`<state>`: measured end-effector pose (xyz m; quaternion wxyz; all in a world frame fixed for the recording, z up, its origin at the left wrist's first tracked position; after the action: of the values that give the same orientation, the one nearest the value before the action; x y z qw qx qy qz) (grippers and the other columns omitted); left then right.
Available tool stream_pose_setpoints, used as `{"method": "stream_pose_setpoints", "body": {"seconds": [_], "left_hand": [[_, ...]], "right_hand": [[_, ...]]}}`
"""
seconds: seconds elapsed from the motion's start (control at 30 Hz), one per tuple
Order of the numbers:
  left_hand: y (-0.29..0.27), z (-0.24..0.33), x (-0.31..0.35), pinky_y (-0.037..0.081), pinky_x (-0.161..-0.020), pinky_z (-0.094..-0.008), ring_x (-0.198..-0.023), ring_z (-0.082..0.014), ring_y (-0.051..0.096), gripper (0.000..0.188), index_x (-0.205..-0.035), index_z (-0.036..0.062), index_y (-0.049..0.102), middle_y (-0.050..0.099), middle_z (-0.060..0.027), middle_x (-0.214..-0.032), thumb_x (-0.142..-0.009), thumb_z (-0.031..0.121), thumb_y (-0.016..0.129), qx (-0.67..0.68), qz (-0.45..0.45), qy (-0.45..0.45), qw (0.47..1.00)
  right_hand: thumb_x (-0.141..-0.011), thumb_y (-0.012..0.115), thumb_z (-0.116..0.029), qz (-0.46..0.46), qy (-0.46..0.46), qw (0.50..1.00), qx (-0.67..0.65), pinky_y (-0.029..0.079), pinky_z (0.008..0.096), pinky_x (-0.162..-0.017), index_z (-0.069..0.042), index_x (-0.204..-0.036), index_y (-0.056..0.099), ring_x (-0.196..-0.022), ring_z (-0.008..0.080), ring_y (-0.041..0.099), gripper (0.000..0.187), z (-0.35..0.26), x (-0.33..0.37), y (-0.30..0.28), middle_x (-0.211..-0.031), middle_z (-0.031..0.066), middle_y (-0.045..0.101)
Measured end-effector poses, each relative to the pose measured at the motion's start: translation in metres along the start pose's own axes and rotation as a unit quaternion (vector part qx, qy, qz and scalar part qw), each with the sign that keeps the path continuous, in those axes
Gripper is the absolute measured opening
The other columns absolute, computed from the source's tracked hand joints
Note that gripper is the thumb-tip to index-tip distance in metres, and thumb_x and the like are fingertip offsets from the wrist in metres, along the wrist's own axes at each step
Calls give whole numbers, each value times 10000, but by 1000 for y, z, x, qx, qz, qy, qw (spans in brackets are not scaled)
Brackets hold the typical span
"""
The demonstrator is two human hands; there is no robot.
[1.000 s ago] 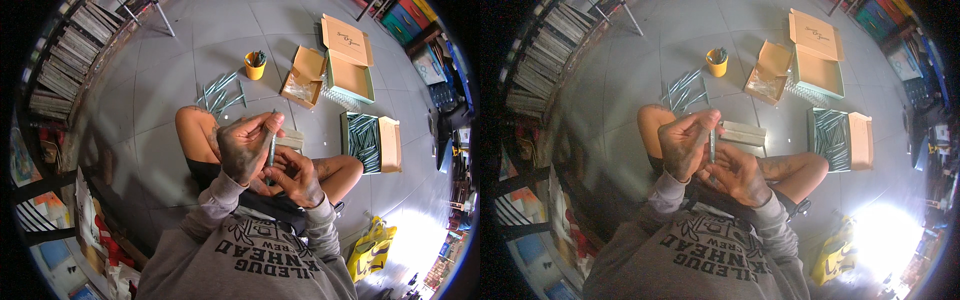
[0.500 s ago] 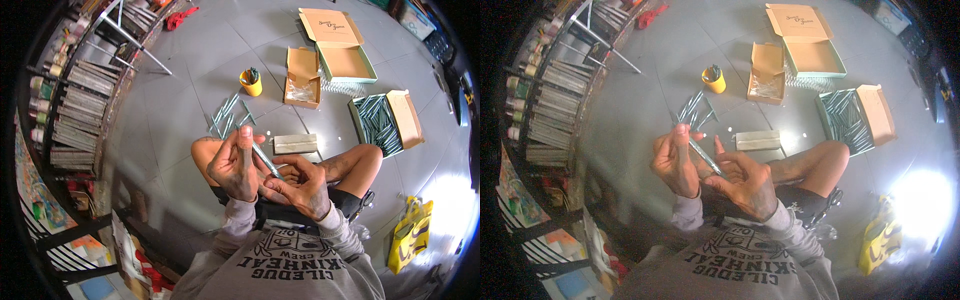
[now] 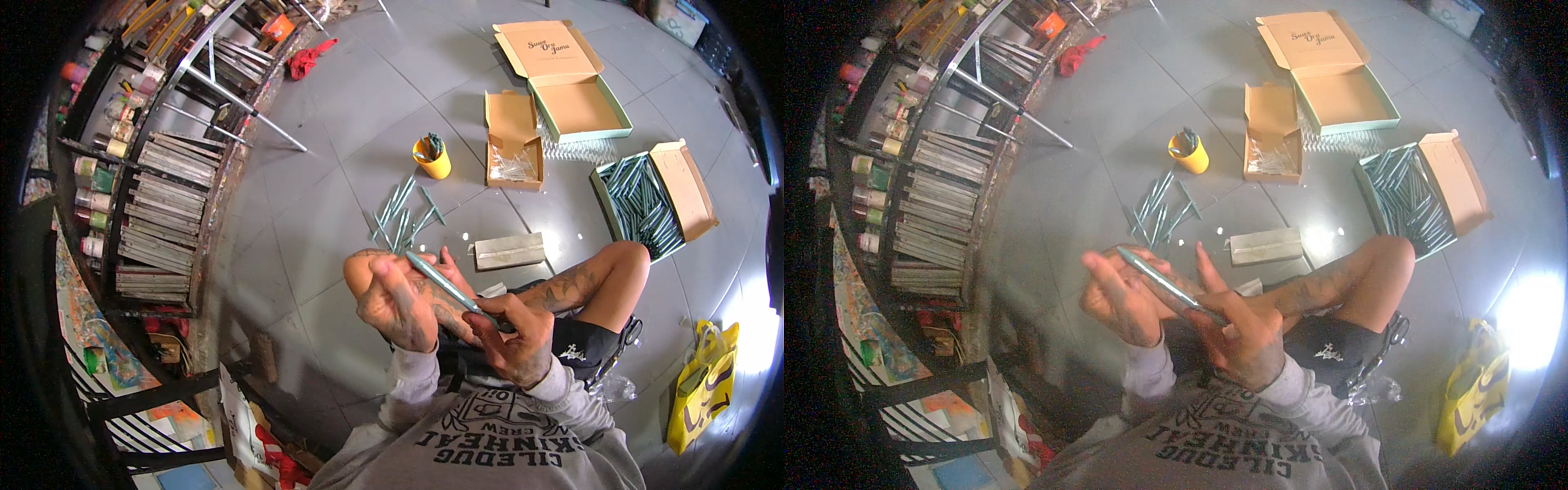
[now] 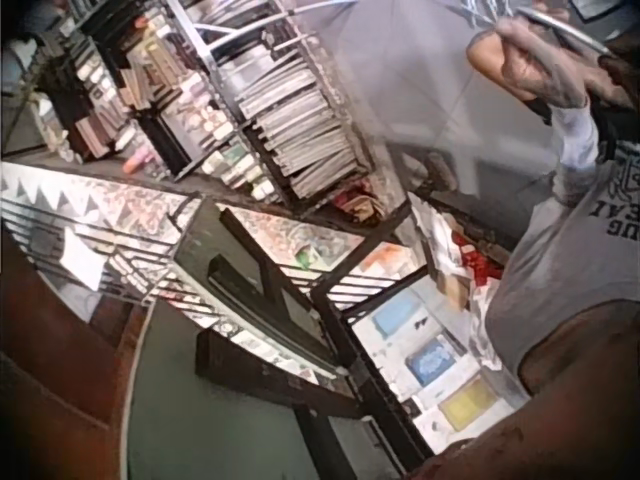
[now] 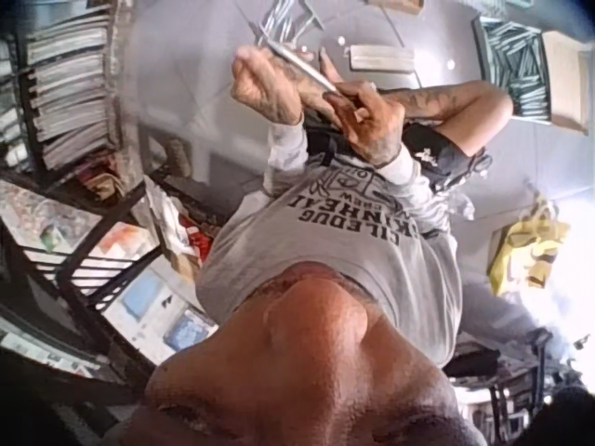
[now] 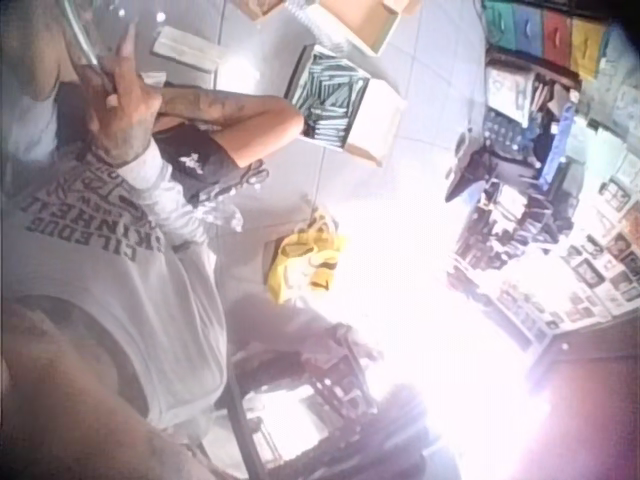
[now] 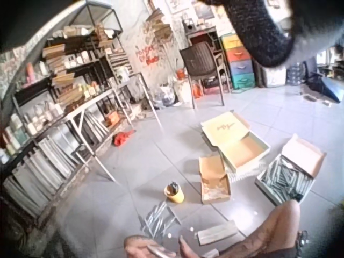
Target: The person sits on the floor and assembles small green tubes with silver components by hand, placing them into a small plastic bag before using a cotton swab to apply a white substance to a tattoo on their knee.
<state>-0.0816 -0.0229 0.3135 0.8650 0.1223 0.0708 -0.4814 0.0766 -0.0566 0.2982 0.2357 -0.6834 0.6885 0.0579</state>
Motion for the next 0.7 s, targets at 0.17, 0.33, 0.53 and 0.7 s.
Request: {"method": "stream_pose_setpoints", "body": {"seconds": [0.17, 0.33, 0.53, 0.7], "left_hand": [[5, 1, 20, 563, -739, -325, -872, -230, 707, 266, -1029, -102, 653, 667, -168, -1055, -983, 160, 646, 8, -138, 0, 990], [9, -8, 34, 563, -878, -331, -925, -220, 726, 256, -1117, -102, 656, 733, -176, -1005, -944, 83, 691, 2, -297, -26, 954], [12, 7, 37, 495, -1008, -387, -716, -201, 713, 224, -930, -79, 682, 731, -151, -816, -987, 129, 622, -85, -229, 33, 969], [16, -12, 40, 453, -1060, -446, -591, -197, 667, 380, -751, -57, 644, 679, -149, -673, -1034, 175, 540, 61, -120, -16, 991]], "right_hand": [[-821, 764, 7, 8, -17, 1000, 1, 495, 281, -515, -6, -952, 647, -569, 188, 679, 176, -4, -1, -9, -935, 197, 747], [-802, 772, 14, 33, -22, 998, 50, 500, 292, -523, 15, -929, 665, -575, 197, 676, 166, -1, 5, -13, -742, 123, 701], [-778, 781, 17, 64, -57, 996, 8, 508, 304, -522, 7, -910, 646, -595, 231, 691, 189, -11, 2, -10, -715, 118, 674], [-769, 801, -3, 96, -110, 987, 61, 510, 313, -514, -1, -922, 644, -605, 243, 691, 219, -9, 14, -2, -740, 128, 679]]}}
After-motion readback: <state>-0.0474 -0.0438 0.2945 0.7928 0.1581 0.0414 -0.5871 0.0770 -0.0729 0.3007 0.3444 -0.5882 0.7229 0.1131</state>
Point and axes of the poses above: each hand's wrist, its own x-axis away from the middle knuckle, its own y-axis out of the palm, z = x × y, the point moved 5 cm from there along -x, towards the middle knuckle
